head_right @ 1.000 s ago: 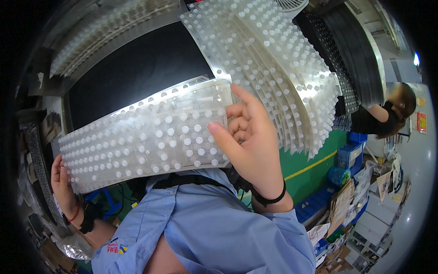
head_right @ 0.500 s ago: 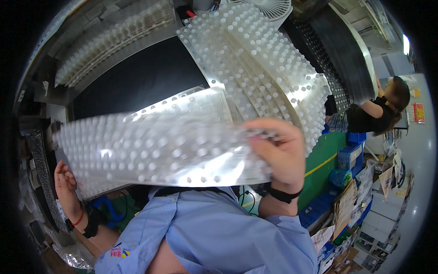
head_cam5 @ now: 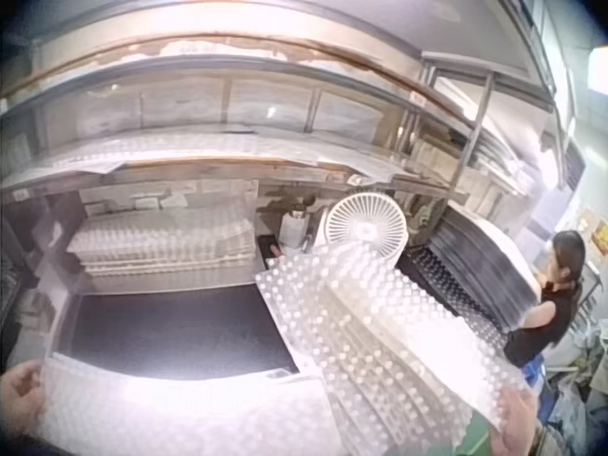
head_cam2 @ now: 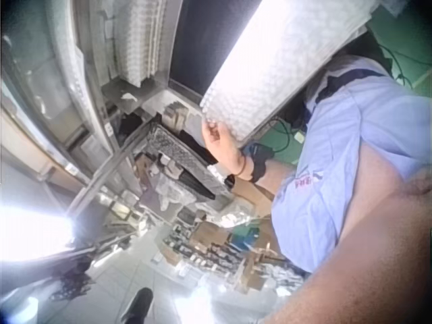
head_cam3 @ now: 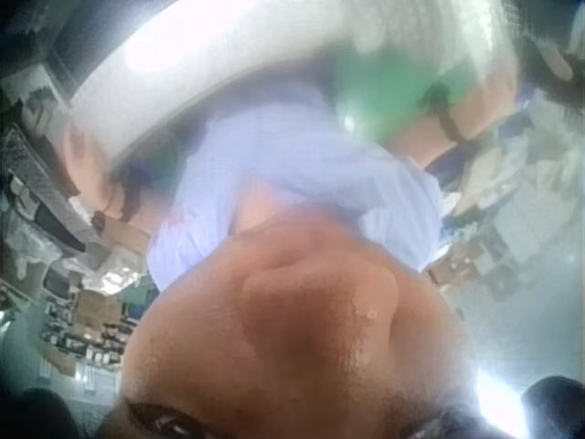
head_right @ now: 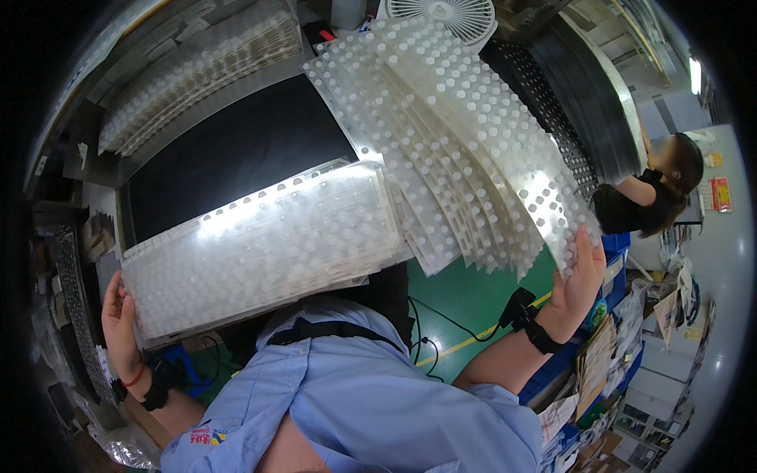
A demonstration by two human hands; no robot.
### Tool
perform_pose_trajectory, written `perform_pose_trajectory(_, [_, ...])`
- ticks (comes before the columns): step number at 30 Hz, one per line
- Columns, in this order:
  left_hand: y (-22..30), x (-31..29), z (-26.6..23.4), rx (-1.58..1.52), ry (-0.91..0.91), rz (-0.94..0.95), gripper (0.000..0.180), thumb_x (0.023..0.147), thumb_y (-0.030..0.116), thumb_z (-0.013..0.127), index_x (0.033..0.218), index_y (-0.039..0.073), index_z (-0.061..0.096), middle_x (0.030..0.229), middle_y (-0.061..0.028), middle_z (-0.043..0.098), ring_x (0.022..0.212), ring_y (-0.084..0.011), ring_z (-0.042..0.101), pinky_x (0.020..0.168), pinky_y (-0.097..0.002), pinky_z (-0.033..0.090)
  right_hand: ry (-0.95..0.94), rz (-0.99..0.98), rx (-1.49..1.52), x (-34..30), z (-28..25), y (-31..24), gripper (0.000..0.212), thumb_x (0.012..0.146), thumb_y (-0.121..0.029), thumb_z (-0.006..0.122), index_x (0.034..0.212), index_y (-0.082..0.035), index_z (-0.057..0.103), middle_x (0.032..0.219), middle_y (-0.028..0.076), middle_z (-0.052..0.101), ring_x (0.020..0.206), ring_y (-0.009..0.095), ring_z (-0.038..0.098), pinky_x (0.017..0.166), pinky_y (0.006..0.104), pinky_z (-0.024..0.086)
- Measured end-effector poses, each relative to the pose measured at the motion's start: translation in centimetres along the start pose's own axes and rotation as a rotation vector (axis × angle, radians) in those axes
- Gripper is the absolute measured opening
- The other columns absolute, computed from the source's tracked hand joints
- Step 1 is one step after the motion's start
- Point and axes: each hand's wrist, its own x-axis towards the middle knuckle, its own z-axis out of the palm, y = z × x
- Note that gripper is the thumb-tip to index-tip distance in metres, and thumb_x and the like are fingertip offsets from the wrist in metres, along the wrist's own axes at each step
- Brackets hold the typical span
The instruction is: Sort and stack transparent keyboard circuit membranes at an assembly workstation.
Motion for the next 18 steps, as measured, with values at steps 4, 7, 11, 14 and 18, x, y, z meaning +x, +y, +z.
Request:
perform_pose_trajectory(4, [0.7,-0.5,-0.1,0.078,0.014,-0.017,0.052,0.09,0.014,0.063,0.136,-0.002,0.045,0.101,0.0019,0.046,0.091,-0.0073,0.044,0.083,-0.0196,0.035,0.368,-0.407,-0.582,-1.7,2.9,-0.3,0.043,0.093,-0.016,0.061,0.128,0.005,0.049,0.107,0.01,0.06,0.086,0.014,0.062,0.072,0.0246,0.052])
perform_pose_trajectory(7, [0.6,-0.4,-0.6,0.099,0.03,-0.015,0.052,0.09,0.014,0.063,0.136,-0.002,0.045,0.099,0.0018,0.047,0.089,-0.0073,0.044,0.082,-0.0194,0.035,0.243,-0.495,-0.393,-4.3,5.3,-0.7,0.042,0.092,-0.016,0.061,0.128,0.001,0.051,0.104,0.007,0.059,0.085,0.011,0.057,0.074,0.0216,0.048])
perform_pose_trajectory(11, [0.6,-0.9,-1.0,0.095,0.028,0.01,0.052,0.089,0.014,0.064,0.135,-0.002,0.046,0.099,0.0012,0.048,0.089,-0.0076,0.045,0.082,-0.0197,0.035,-0.36,-0.179,-0.201,-8.4,10.1,-0.1,0.038,0.088,-0.008,0.062,0.125,-0.001,0.055,0.108,0.007,0.06,0.083,0.009,0.055,0.068,0.0194,0.046])
perform_pose_trajectory(14, [0.3,-0.6,-1.2,0.084,0.017,0.02,0.054,0.089,0.013,0.064,0.136,-0.002,0.045,0.1,0.0004,0.05,0.088,-0.0074,0.045,0.082,-0.0194,0.036,-0.619,-0.13,-0.355,-9.2,14.5,1.7,0.043,0.083,-0.007,0.067,0.125,-0.001,0.055,0.104,0.008,0.062,0.079,0.009,0.055,0.064,0.0192,0.045])
perform_pose_trajectory(18, [0.8,-0.9,-1.0,0.019,0.001,0.036,0.057,0.087,0.01,0.065,0.137,-0.004,0.041,0.102,-0.0012,0.052,0.086,-0.0069,0.046,0.083,-0.0193,0.036,-0.758,-0.137,-0.495,-8.7,16.6,2.9,0.046,0.079,-0.007,0.072,0.122,0.001,0.057,0.093,0.006,0.06,0.073,0.008,0.053,0.061,0.02,0.044])
